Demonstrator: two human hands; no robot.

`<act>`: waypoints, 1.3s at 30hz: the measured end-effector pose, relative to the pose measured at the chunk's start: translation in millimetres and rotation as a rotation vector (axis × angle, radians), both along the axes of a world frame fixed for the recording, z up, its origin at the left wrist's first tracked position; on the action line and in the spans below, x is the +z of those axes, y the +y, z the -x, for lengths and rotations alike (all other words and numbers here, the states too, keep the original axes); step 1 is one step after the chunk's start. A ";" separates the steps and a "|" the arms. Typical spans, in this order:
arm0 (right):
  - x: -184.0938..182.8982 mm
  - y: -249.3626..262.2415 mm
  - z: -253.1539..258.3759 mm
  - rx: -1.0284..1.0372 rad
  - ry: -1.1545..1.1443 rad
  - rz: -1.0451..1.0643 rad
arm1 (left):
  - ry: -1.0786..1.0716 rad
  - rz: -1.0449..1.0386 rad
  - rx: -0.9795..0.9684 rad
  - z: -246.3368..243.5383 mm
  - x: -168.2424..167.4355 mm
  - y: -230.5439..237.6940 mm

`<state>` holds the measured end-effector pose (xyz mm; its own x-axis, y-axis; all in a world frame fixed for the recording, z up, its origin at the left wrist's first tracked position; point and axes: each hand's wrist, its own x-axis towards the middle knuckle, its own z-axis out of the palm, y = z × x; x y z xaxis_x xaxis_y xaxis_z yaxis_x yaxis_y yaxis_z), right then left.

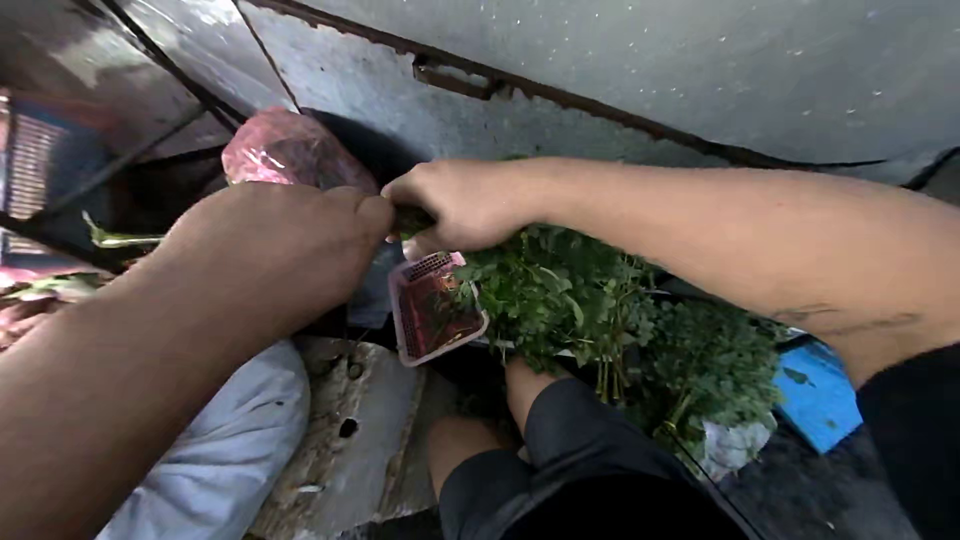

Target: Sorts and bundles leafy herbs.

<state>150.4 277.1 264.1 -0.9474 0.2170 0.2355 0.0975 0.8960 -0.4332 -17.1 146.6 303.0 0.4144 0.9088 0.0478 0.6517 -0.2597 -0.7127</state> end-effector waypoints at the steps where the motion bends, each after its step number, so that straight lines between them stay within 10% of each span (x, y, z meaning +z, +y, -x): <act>1: -1.0 -2.2 -2.2 0.008 0.004 0.111 | 0.009 0.004 0.029 -5.5 1.0 -3.1; 9: -39.8 -17.1 -27.7 -0.117 -0.088 0.173 | -0.081 0.139 -0.115 -0.9 -34.7 8.0; 12: -52.2 -4.4 -38.3 -0.206 -0.168 0.062 | -0.161 -0.001 -0.244 16.2 -47.6 17.4; 16: -65.0 74.4 -73.4 -0.379 0.096 0.277 | -0.654 -0.366 0.067 63.1 -54.1 -16.4; 22: -53.8 114.9 -81.8 -0.707 0.847 0.719 | -0.917 -0.008 0.763 162.2 -274.4 -28.0; 26: -71.6 128.7 -68.4 -0.778 0.873 0.654 | -0.875 -0.116 0.988 206.0 -338.1 -39.1; 34: -70.0 140.9 -66.9 -0.918 0.867 0.552 | -0.928 0.042 1.097 202.7 -316.7 -41.1; 39: -78.3 126.5 -73.1 -0.788 0.473 0.474 | -0.853 0.166 1.250 175.0 -272.7 -43.7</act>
